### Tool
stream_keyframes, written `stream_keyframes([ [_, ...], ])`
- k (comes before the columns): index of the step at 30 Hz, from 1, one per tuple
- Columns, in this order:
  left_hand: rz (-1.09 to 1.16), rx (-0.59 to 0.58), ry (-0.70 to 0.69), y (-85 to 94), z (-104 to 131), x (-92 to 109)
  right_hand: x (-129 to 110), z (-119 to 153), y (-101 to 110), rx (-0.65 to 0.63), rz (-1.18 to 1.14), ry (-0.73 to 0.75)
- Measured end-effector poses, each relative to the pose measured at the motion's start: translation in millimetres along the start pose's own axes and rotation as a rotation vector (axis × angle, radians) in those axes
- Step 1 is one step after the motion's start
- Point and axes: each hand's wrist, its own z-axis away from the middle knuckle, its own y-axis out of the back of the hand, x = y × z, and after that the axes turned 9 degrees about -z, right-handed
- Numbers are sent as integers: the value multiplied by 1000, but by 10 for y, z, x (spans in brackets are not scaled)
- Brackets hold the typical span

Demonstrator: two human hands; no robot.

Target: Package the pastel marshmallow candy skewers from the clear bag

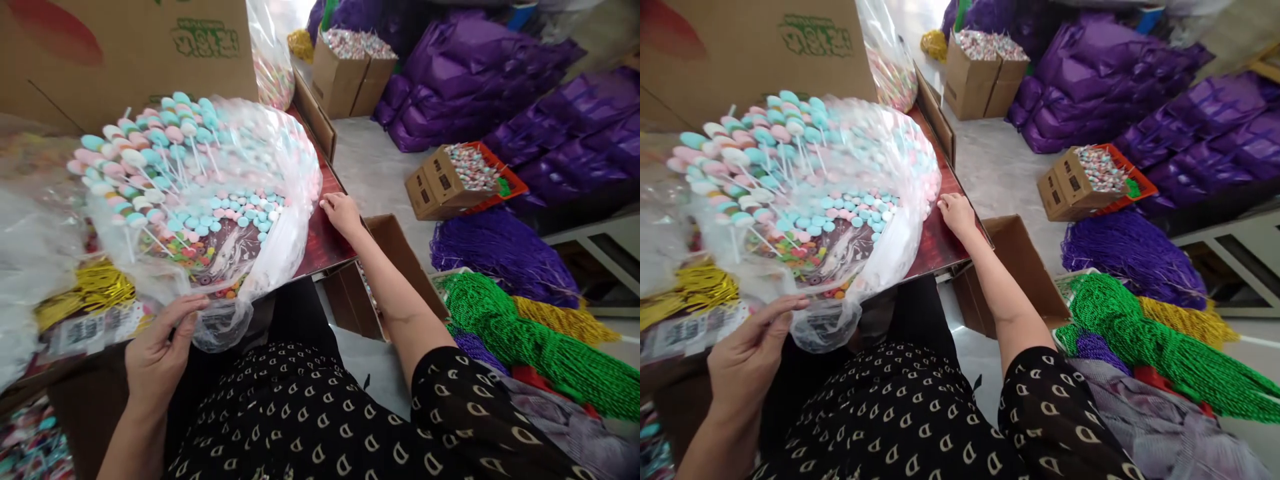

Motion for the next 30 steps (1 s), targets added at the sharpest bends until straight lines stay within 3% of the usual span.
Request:
stream_keyframes([
  [3,-24,77,86,95,106,-55,18,-39,-56,-11,69,0],
  [8,17,64,164,69,180,-104,-18,85,6,138,-194,10],
  [14,144,-3,53,-115,141,-40,-542,298,-110,126,-487,129],
  [18,138,13,10,-123,150,-96,-933,339,-296,92,-514,231],
  [22,6,104,102,63,193,-352,-1190,496,-407,120,-542,319],
  [25,-188,178,220,271,205,-646,-1350,709,-474,44,-591,391],
  [30,-643,122,370,498,170,-1073,-1601,998,-631,-108,-662,449],
])
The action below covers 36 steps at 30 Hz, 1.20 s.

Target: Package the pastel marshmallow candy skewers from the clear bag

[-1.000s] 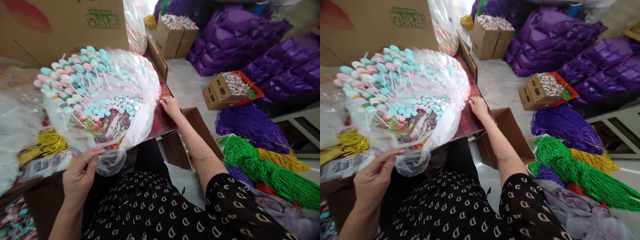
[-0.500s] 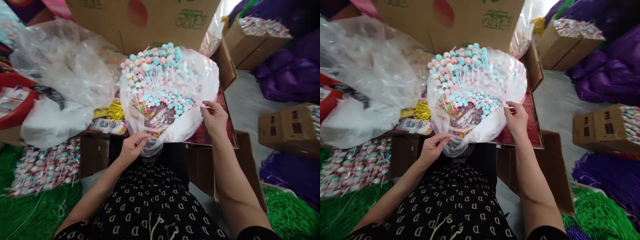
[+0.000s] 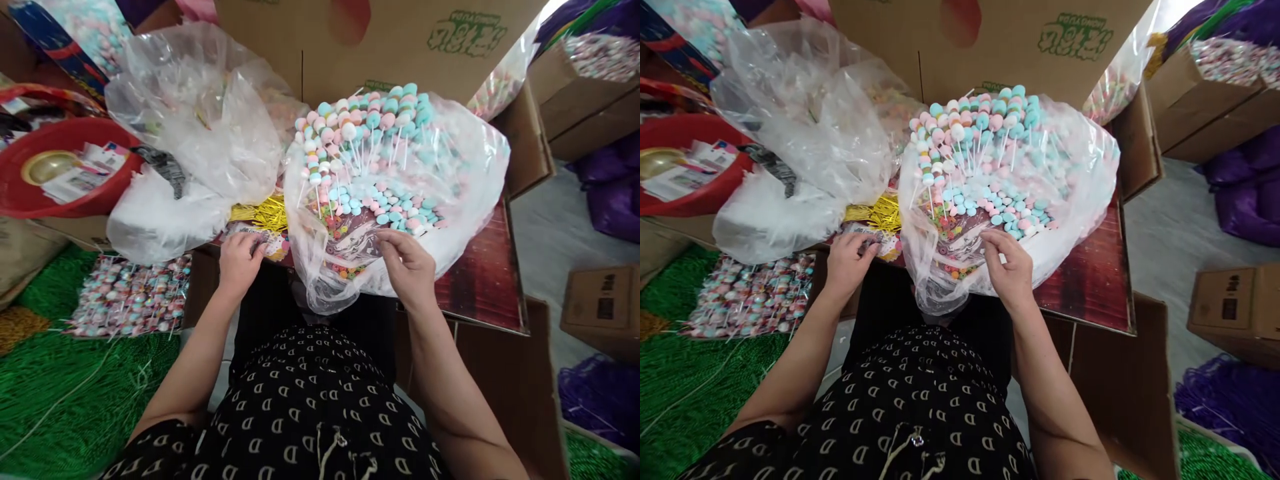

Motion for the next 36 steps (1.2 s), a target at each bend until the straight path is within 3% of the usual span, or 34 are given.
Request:
stream_keyframes([
  [3,-145,-59,32,-56,-70,-94,-44,41,-127,-52,-41,-9],
  [9,-170,-117,32,-96,-160,-105,-84,128,-229,-106,-71,-91],
  [17,-46,20,20,-206,-227,-163,-135,288,-487,-199,-131,-146],
  [21,144,104,-23,-179,-195,-162,-185,316,-574,-237,-196,-190],
  [24,321,216,-77,-92,-143,-40,-246,289,-692,-255,-258,-267],
  [28,461,289,-130,34,-60,292,-336,194,-912,-233,-411,-383],
  [31,555,228,-186,76,5,584,-374,124,-995,-182,-545,-471],
  [34,647,155,-193,73,49,817,-367,90,-934,-23,-651,-565],
  [36,788,13,-176,59,53,925,-347,81,-835,76,-676,-591],
])
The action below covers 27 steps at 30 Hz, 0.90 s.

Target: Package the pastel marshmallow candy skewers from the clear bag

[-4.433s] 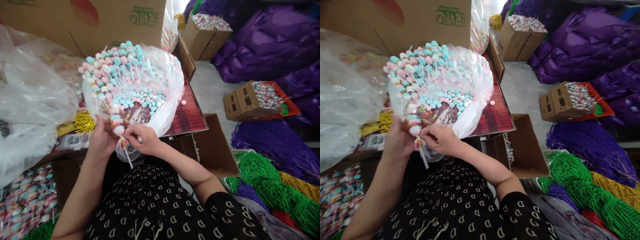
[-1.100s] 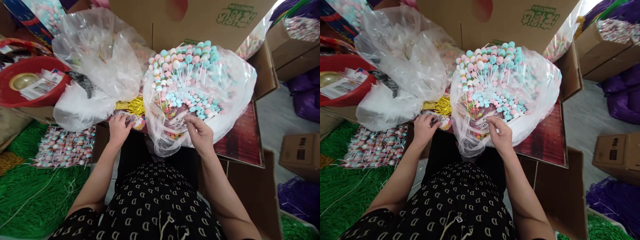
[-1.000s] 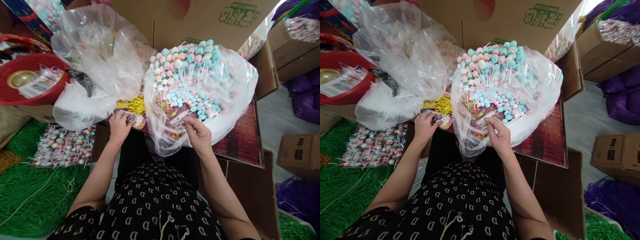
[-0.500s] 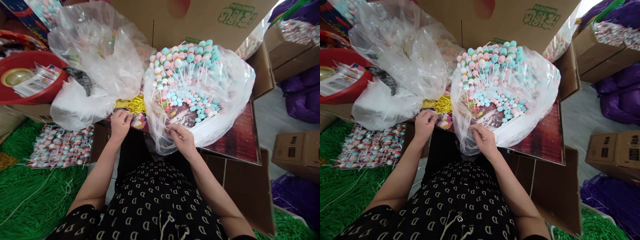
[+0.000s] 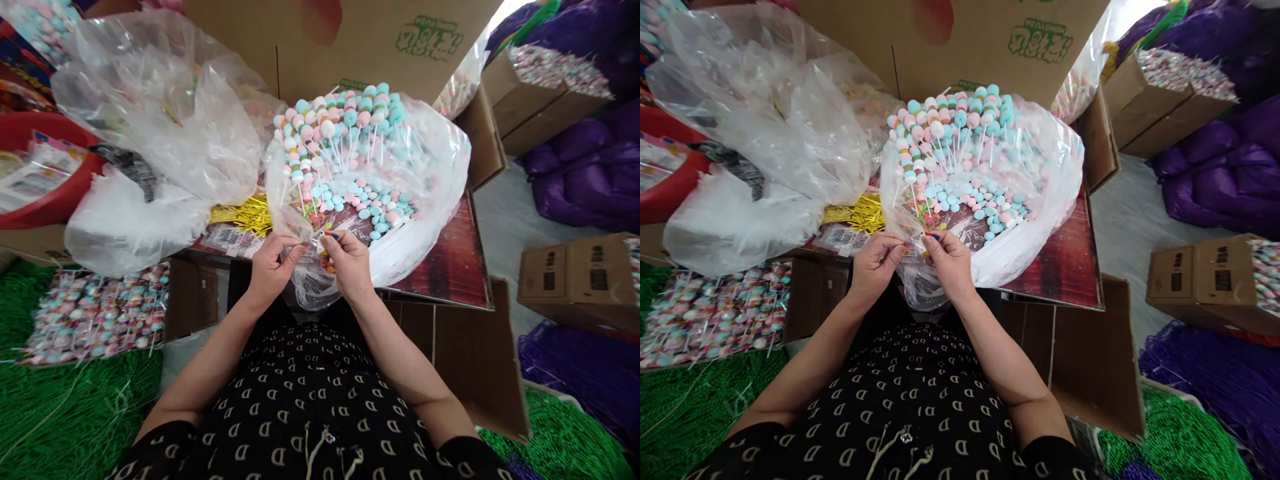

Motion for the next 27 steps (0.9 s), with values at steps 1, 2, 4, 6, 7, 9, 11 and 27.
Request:
stream_keyframes([
  [1,115,-74,57,-37,-12,24,-31,0,48,21,-1,4],
  [2,246,-153,129,-73,-29,46,-66,3,95,27,12,7],
  [4,500,-309,292,-141,-68,89,-142,17,169,10,65,15],
  [6,675,-431,421,-204,-105,141,-222,41,215,-32,141,49],
  [7,724,-469,464,-231,-119,170,-261,54,230,-55,188,81],
  [9,769,-492,529,-270,-137,225,-327,74,256,-85,285,159],
  [11,778,-488,565,-286,-142,265,-364,76,290,-90,356,210],
  [27,166,-450,248,-264,-102,223,-199,32,477,0,-42,-110],
])
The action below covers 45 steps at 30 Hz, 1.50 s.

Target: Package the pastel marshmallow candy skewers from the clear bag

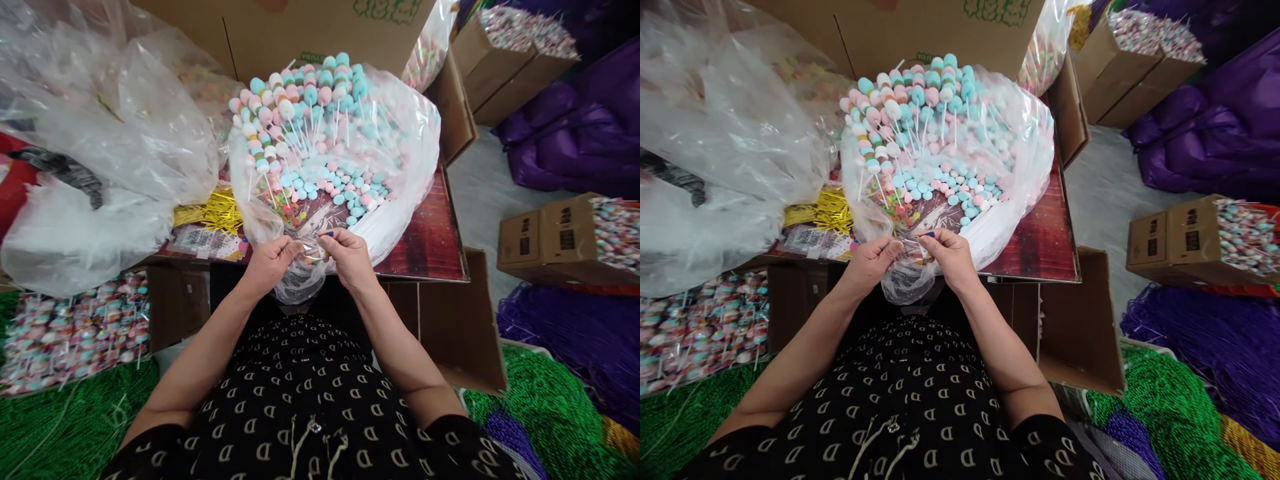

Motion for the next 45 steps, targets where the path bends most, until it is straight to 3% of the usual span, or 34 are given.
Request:
stream_keyframes([
  [5,168,-28,72,-18,15,10,96,-13,41,120,65,97],
  [13,77,70,17,-49,16,-141,56,31,14,-43,-54,9],
  [16,95,90,18,-69,10,-111,90,35,20,12,-57,60],
  [22,376,-52,150,-57,7,35,145,39,74,95,-19,71],
  [28,331,59,153,-89,-28,-40,81,56,57,-43,-33,54],
  [34,313,102,88,-137,-23,-119,93,49,56,15,33,77],
  [40,232,33,138,-104,-25,-178,69,22,76,-26,42,56],
  [45,286,-1,164,-130,-75,-184,57,-6,90,70,165,50],
])
